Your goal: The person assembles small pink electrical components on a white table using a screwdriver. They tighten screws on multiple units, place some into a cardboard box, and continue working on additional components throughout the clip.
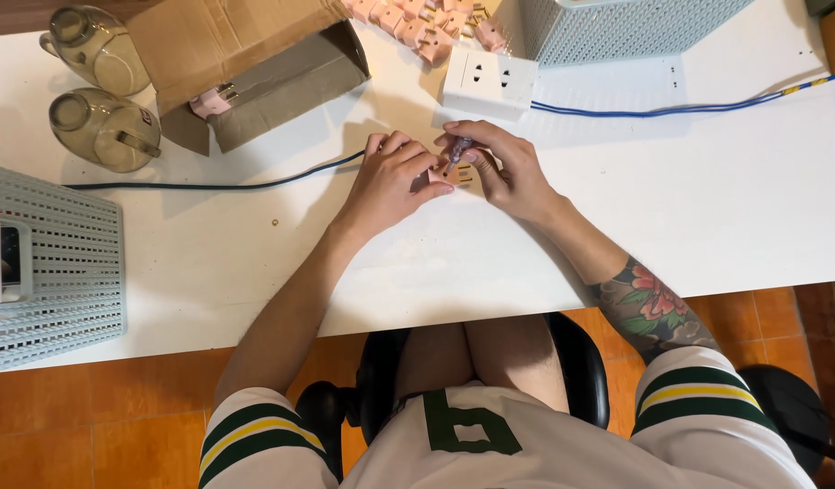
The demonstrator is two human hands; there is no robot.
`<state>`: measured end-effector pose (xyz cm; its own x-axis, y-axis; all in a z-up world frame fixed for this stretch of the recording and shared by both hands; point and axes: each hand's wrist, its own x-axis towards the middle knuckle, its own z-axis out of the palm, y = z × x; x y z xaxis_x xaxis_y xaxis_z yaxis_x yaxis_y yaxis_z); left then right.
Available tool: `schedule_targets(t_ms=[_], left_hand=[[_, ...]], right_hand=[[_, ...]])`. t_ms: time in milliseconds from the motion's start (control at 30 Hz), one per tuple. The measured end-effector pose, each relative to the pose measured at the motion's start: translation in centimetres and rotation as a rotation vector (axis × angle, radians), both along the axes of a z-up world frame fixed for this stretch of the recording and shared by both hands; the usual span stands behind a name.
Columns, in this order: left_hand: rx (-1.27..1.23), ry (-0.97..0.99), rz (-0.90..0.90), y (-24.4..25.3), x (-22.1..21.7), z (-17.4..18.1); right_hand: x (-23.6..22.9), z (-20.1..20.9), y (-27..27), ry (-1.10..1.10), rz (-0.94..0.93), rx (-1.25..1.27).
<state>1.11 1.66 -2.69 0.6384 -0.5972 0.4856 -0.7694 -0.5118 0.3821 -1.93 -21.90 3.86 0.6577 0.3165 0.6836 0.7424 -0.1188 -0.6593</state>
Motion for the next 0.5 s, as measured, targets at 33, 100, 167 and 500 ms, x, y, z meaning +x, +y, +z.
schedule_targets(t_ms=[33,100,167,500], left_hand=[[-0.001,-0.005,0.001,-0.03,-0.06,0.01],[0.009,-0.010,0.018,-0.10,-0.20,0.03],[0.006,-0.010,0.022,-0.16,-0.16,-0.05],[0.040,0.030,0.007,-0.05,0.09,-0.38]], right_hand=[[0.04,0.20,0.09,-0.005,0.001,-0.001],[0.11,0.60,0.26,-0.008,-0.002,-0.017],[0.24,0.38,0.29,-0.016,-0.031,-0.022],[-0.44,0.36,0.74,0.085,-0.024,0.033]])
